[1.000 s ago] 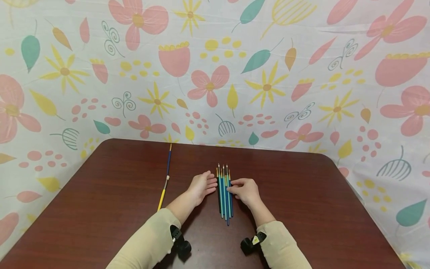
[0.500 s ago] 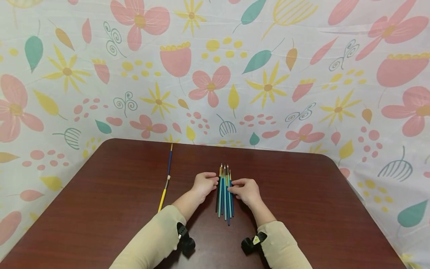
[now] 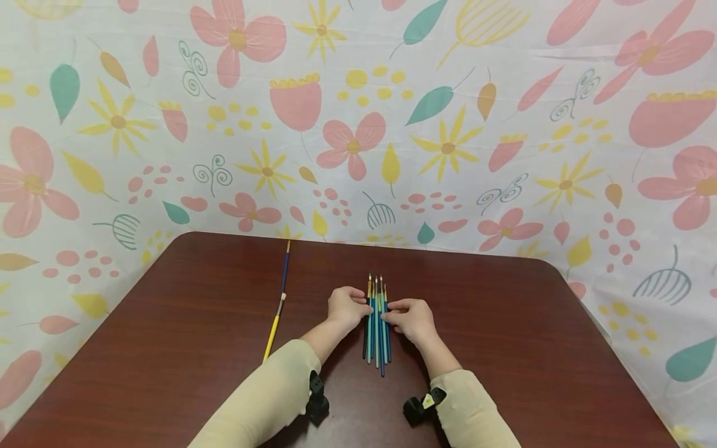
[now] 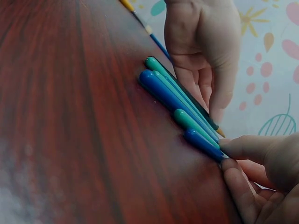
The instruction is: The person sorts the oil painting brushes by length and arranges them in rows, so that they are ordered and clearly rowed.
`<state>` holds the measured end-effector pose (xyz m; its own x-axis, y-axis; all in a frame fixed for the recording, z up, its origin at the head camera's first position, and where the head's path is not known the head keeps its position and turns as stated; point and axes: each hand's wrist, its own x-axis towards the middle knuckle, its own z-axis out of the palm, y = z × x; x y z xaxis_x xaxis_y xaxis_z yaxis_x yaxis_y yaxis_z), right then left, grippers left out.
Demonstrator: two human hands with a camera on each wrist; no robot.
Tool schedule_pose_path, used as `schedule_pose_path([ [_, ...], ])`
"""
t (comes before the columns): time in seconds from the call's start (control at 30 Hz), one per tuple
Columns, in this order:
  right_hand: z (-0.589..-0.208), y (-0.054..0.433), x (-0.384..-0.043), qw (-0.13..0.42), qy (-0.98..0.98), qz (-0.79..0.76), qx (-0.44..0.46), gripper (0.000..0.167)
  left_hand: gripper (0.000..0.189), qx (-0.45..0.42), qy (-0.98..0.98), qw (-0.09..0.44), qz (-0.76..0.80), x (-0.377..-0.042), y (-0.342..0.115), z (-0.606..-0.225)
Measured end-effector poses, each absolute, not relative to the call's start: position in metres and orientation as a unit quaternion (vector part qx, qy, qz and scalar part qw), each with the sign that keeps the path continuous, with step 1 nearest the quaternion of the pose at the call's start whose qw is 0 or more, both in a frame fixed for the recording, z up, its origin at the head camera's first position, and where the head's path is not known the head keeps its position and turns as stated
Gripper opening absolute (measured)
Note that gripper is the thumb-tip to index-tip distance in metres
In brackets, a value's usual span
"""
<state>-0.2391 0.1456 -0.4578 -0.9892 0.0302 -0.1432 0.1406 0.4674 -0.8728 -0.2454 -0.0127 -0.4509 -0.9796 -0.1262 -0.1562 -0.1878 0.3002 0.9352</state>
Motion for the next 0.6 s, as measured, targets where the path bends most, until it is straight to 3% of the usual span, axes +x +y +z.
schedule_pose_path([
  [0.6,-0.4563,0.1467,-0.2381,0.058,0.850,-0.521,0.055,0.029,0.025,-0.107,0.717,0.047,0.687,-0.2478,-0.0189,-0.4559],
])
